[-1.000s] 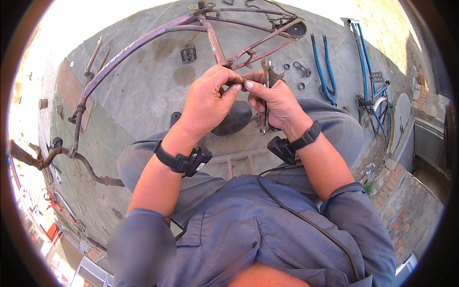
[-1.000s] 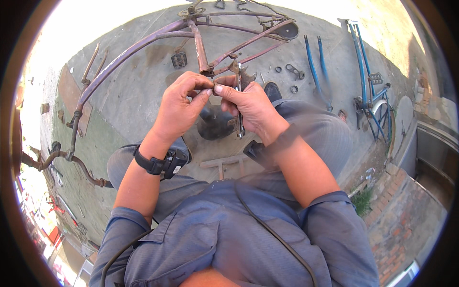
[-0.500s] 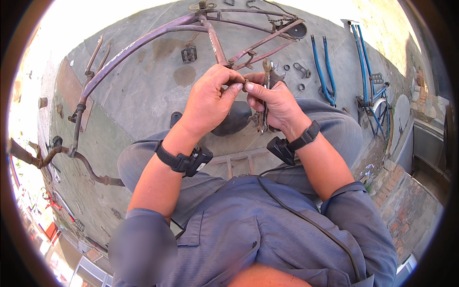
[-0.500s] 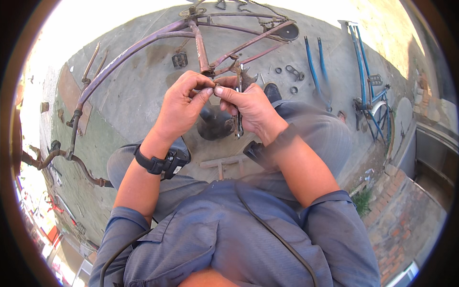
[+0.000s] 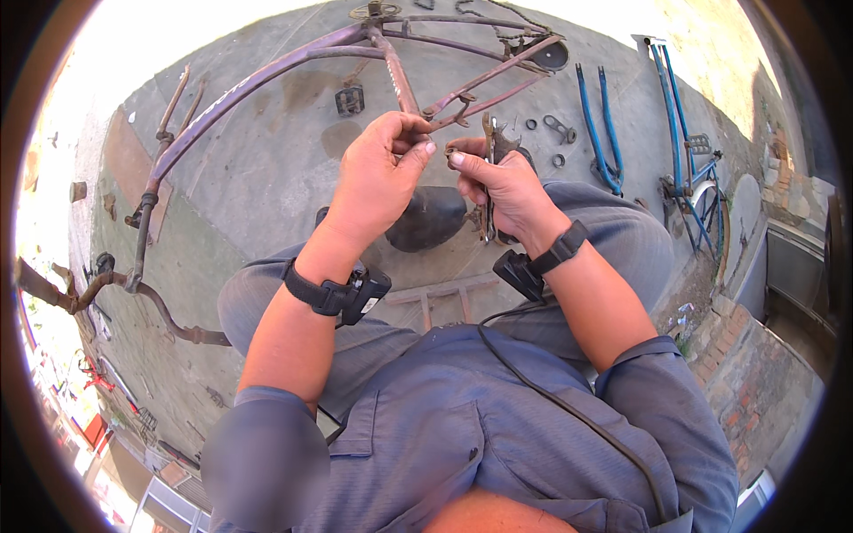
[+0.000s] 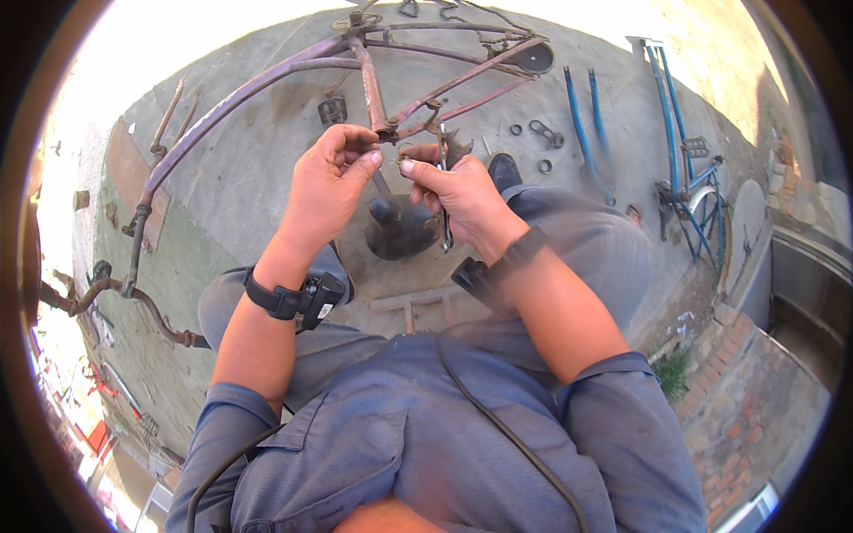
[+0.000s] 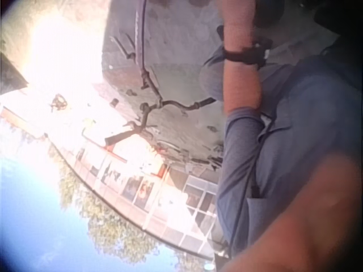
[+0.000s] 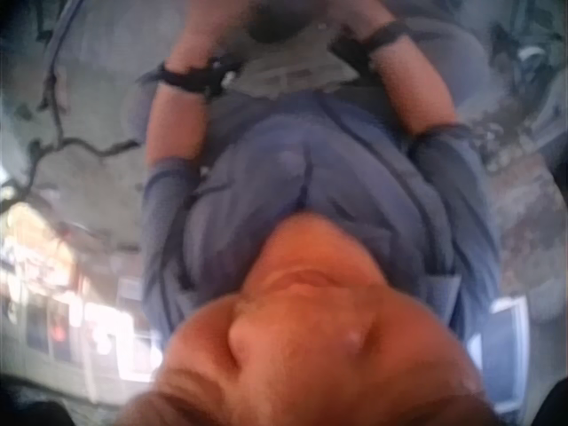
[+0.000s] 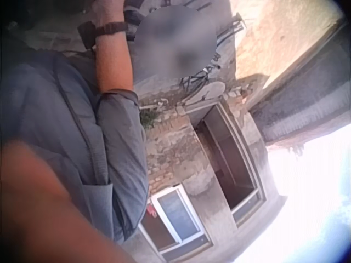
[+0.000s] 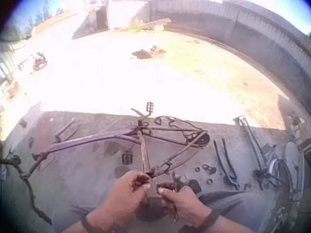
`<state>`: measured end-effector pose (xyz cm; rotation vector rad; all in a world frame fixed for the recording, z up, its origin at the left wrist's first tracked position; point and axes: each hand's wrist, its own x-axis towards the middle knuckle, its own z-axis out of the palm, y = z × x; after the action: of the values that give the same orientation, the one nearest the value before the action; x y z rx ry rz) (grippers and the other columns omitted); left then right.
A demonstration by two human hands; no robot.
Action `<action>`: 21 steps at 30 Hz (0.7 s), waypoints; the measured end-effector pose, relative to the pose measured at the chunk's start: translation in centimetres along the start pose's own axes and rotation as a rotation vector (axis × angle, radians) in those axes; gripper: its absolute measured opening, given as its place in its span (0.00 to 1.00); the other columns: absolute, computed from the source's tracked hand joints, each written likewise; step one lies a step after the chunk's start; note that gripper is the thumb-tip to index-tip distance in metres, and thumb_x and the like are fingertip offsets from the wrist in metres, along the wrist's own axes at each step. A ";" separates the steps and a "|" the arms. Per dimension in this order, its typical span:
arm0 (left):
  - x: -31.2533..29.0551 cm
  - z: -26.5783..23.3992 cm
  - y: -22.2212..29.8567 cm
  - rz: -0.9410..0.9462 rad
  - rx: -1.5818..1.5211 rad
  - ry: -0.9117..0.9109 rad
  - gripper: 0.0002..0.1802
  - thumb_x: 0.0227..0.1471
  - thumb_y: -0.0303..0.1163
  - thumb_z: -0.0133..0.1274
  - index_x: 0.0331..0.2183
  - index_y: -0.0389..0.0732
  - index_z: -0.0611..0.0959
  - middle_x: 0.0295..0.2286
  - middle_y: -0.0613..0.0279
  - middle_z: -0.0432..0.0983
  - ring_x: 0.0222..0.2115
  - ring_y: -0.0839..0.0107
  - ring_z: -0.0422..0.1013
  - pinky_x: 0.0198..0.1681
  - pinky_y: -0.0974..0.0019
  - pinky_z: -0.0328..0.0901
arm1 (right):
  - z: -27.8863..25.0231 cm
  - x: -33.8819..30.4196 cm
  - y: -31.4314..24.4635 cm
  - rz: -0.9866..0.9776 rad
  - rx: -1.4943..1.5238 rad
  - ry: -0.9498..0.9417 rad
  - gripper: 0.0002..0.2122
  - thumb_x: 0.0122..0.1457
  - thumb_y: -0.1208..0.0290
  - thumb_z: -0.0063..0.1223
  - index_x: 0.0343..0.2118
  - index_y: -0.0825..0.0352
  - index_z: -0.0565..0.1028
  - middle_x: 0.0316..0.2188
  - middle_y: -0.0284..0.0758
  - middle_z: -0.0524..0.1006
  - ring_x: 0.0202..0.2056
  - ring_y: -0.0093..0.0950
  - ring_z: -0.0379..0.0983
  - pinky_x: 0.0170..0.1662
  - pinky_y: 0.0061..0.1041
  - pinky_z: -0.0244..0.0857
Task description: The person walks through a workshop, picks up a bicycle seat, and sits on a low stool. They use a wrench to tighten a bolt on the seat post of a bicycle frame, then inspect the seat.
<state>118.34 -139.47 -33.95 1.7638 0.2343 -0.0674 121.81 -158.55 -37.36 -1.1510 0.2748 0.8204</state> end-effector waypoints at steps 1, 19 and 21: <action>0.2 -0.3 0.0 0.009 -0.011 0.016 0.11 0.56 0.23 0.58 0.42 0.34 0.79 0.35 0.61 0.79 0.32 0.77 0.74 0.38 0.71 0.70 | -0.3 0.3 0.4 0.001 -0.009 -0.002 0.13 0.58 0.72 0.64 0.43 0.70 0.77 0.28 0.29 0.77 0.22 0.16 0.71 0.22 0.15 0.56; 0.6 -3.2 -0.3 0.082 0.136 0.120 0.15 0.55 0.24 0.57 0.46 0.35 0.79 0.38 0.58 0.78 0.36 0.71 0.75 0.41 0.67 0.70 | -1.8 8.9 8.5 0.094 0.178 0.242 0.07 0.57 0.72 0.65 0.37 0.64 0.79 0.34 0.32 0.83 0.25 0.20 0.76 0.21 0.18 0.56; 1.1 -2.7 -1.1 0.167 0.418 0.059 0.16 0.54 0.24 0.56 0.46 0.37 0.79 0.39 0.56 0.78 0.38 0.63 0.77 0.43 0.62 0.71 | -1.7 9.2 8.7 0.091 0.187 0.233 0.08 0.56 0.72 0.65 0.37 0.64 0.78 0.34 0.33 0.82 0.25 0.22 0.77 0.21 0.18 0.56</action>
<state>119.02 -136.45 -34.67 2.1974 0.1194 0.0610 122.39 -154.63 -49.53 -1.0638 0.5890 0.7236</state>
